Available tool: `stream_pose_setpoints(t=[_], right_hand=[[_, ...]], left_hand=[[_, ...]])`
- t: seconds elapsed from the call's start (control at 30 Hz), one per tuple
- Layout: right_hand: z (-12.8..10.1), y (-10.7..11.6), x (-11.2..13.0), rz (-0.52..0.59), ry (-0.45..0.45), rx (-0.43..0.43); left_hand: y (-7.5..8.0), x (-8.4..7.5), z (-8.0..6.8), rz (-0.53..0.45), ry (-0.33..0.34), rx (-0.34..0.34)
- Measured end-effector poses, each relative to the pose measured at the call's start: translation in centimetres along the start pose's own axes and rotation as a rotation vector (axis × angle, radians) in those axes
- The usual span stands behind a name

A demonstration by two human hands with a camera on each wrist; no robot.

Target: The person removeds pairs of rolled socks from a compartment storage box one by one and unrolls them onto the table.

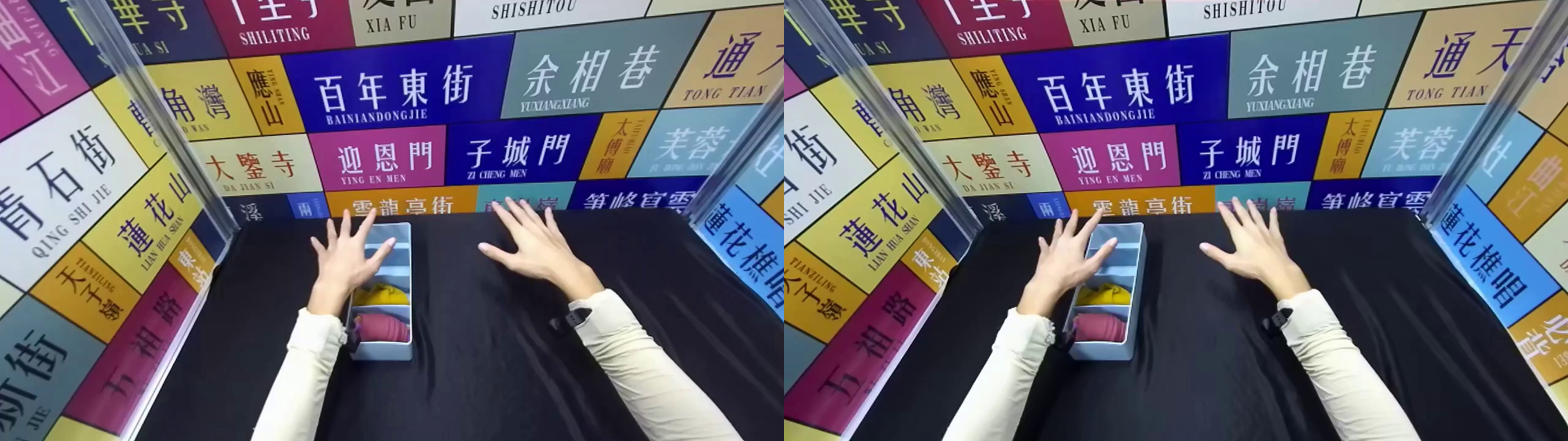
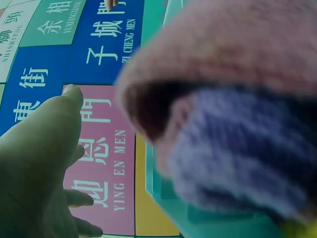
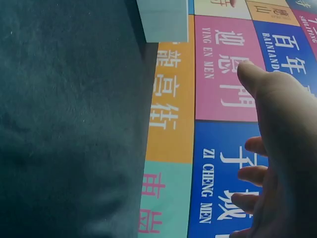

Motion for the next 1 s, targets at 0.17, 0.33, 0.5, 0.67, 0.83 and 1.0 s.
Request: stream_pose_setpoints(t=[0.17,0.33,0.5,0.67,0.83,1.0], right_hand=[[0.0,0.0,1.0,0.006,0.035,-0.028],[-0.3,0.3,2.3,0.008,0.071,-0.050],[-0.6,0.4,3.8,0.012,0.111,-0.076],[-1.1,0.7,5.4,0.012,0.160,-0.103],[-1.6,0.9,6.6,0.020,0.194,-0.122],[-2.1,0.8,7.4,0.023,0.222,-0.133]], left_hand=[[0.1,0.7,-0.5,-0.060,-0.004,0.005],[0.2,1.4,-1.0,-0.089,0.002,0.006],[-0.1,2.0,-1.3,-0.116,-0.006,0.002],[-1.1,2.4,-1.4,-0.164,-0.019,-0.023],[-2.3,3.2,-1.6,-0.218,-0.010,-0.029],[-3.2,3.7,-1.8,-0.265,0.002,-0.032]])
Point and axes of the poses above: each hand's wrist, its own z-axis towards the middle knuckle, its own y-axis out of the back of the hand, x = y × z, the point moved 6 cm from there along z, towards the middle knuckle, and after that the axes turned 5 degrees about z, right-handed, at the moved point
